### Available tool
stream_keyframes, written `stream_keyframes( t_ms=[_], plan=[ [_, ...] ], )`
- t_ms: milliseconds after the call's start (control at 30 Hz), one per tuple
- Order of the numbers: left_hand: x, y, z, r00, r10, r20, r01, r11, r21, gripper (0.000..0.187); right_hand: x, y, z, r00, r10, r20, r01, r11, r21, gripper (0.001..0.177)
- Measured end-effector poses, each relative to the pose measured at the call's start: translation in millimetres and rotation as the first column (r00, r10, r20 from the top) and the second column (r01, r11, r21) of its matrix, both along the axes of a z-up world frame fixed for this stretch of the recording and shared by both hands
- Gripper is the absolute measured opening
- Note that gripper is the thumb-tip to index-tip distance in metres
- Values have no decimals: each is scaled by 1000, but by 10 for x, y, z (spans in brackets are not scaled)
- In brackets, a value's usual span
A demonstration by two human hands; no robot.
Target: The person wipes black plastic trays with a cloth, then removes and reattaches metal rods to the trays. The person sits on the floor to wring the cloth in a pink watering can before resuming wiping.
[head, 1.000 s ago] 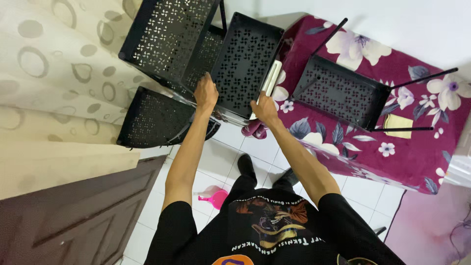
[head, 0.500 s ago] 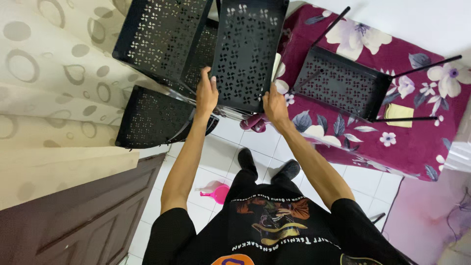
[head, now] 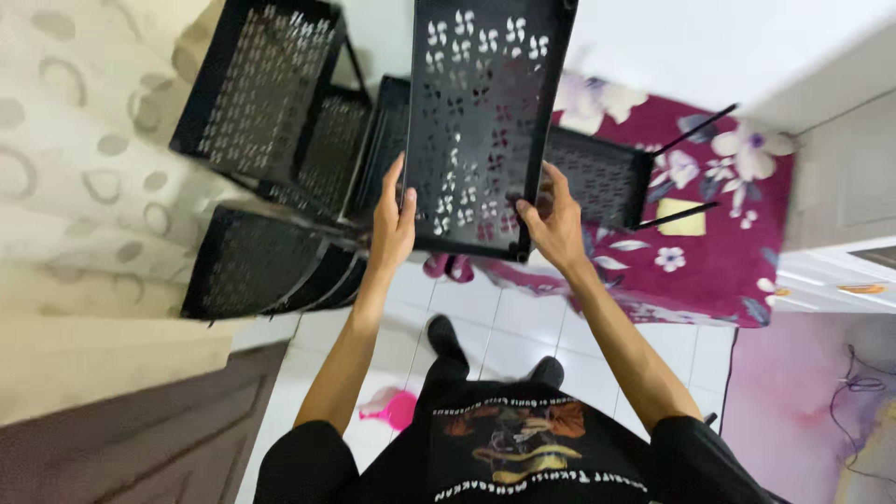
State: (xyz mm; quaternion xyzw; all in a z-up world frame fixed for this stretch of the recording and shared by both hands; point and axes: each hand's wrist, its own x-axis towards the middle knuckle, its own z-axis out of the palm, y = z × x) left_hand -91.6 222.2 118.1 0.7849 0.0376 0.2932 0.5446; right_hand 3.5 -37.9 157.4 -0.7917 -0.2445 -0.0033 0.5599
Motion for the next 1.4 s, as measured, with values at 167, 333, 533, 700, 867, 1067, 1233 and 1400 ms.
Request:
stream_keyframes(
  t_ms=[167,333,533,700,867,1067,1233,1400],
  plan=[
    [-1,-785,277,948,-231,-220,90,856,-509,74,-32,-719,132,999,-50,17,47,992,119,61],
    [155,-1590,436,971,-239,0,232,939,-252,79,-88,-1600,106,997,-45,59,36,988,149,59],
    [287,-2525,463,968,-243,-58,203,899,-387,75,-143,-2552,155,992,-127,-17,128,986,105,62],
    [244,-3105,209,978,-204,-32,185,934,-307,63,-166,-3226,39,995,-22,-95,31,995,95,63],
    [-51,-3656,-186,991,-121,-53,89,906,-414,61,-252,-3700,-311,981,69,-183,-39,986,164,60],
    [-232,-3732,-527,996,-71,-48,43,898,-437,62,-100,-4011,-917,984,38,-176,-9,987,160,42],
    [-75,-3495,-803,996,-54,-70,26,936,-350,57,423,-4209,-1472,982,-122,-144,128,991,35,27],
    [308,-3299,-1110,978,-84,-191,-10,894,-447,60,1150,-4336,-1973,987,-161,-7,158,978,-139,30]
  ],
)
